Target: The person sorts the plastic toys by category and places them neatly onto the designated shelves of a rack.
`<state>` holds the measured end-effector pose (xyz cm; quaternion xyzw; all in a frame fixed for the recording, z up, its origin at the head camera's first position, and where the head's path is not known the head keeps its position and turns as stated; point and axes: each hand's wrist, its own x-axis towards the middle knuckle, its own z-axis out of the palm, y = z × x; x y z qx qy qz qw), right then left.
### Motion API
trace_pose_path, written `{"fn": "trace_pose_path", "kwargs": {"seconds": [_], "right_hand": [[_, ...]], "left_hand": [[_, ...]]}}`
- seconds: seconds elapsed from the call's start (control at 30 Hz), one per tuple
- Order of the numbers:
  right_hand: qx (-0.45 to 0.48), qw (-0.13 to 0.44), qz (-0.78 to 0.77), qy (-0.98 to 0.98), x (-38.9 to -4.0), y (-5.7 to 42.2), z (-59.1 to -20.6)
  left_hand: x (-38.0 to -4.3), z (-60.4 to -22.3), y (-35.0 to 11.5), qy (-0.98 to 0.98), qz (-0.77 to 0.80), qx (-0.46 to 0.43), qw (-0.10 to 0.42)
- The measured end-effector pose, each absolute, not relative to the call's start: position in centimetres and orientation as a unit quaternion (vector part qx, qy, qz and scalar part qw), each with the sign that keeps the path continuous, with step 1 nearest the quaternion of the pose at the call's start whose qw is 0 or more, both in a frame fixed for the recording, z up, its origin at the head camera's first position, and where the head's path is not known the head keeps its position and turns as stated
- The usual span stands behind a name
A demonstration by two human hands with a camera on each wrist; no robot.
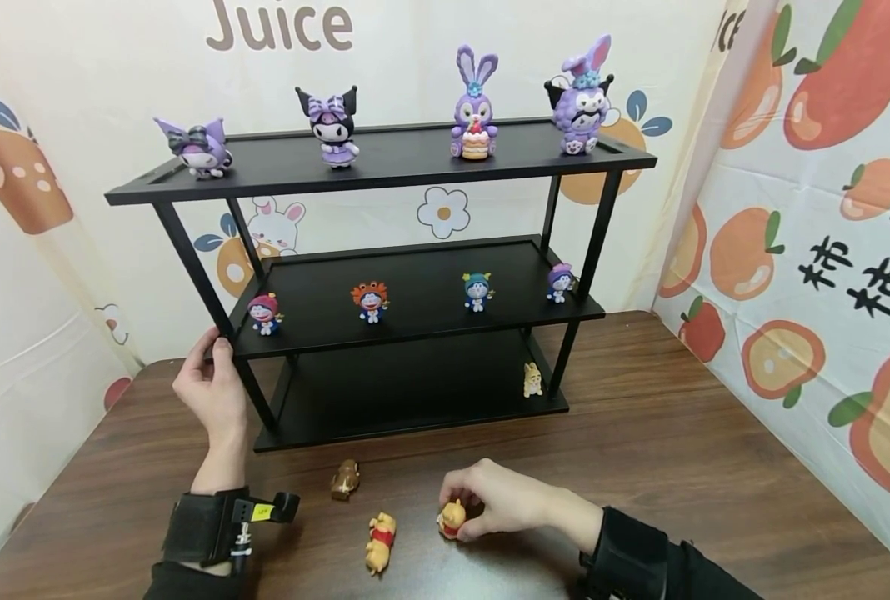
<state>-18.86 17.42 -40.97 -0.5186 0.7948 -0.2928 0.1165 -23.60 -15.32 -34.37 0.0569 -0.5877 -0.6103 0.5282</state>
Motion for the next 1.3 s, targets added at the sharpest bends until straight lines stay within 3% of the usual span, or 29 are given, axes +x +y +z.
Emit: {"fn": "trace_pose_path", "kwargs": {"seconds": [0.3,0.5,0.73,1.03,1.3], "right_hand": [[-0.438,0.018,-0.222,0.871,-16.9,16.5,-39.2],[-0.393,0.008,-0.231,0.89,-15.7,15.8,-38.9],[-0.417,-0.017,-0.218,0.882,-15.7,15.5,-39.3],[-0.451,0.031,-0.202,0.869,-17.6,16.0,-38.2],[-0.54,0.074,-0.17,0.821,-19.7,16.5,-37.7]], "left_hand": [[-24.4,-35.2,-15.8,-0.593,-0.599,0.061,0.535],[-24.4,-35.2,-15.9,-0.591,-0.599,0.058,0.537],[-24.4,-35.2,-15.8,-0.595,-0.598,0.062,0.534],[-24.4,-35.1,-15.8,-0.593,-0.601,0.056,0.533],[-24.5,-35.2,-15.8,-0.593,-0.601,0.06,0.533]]}}
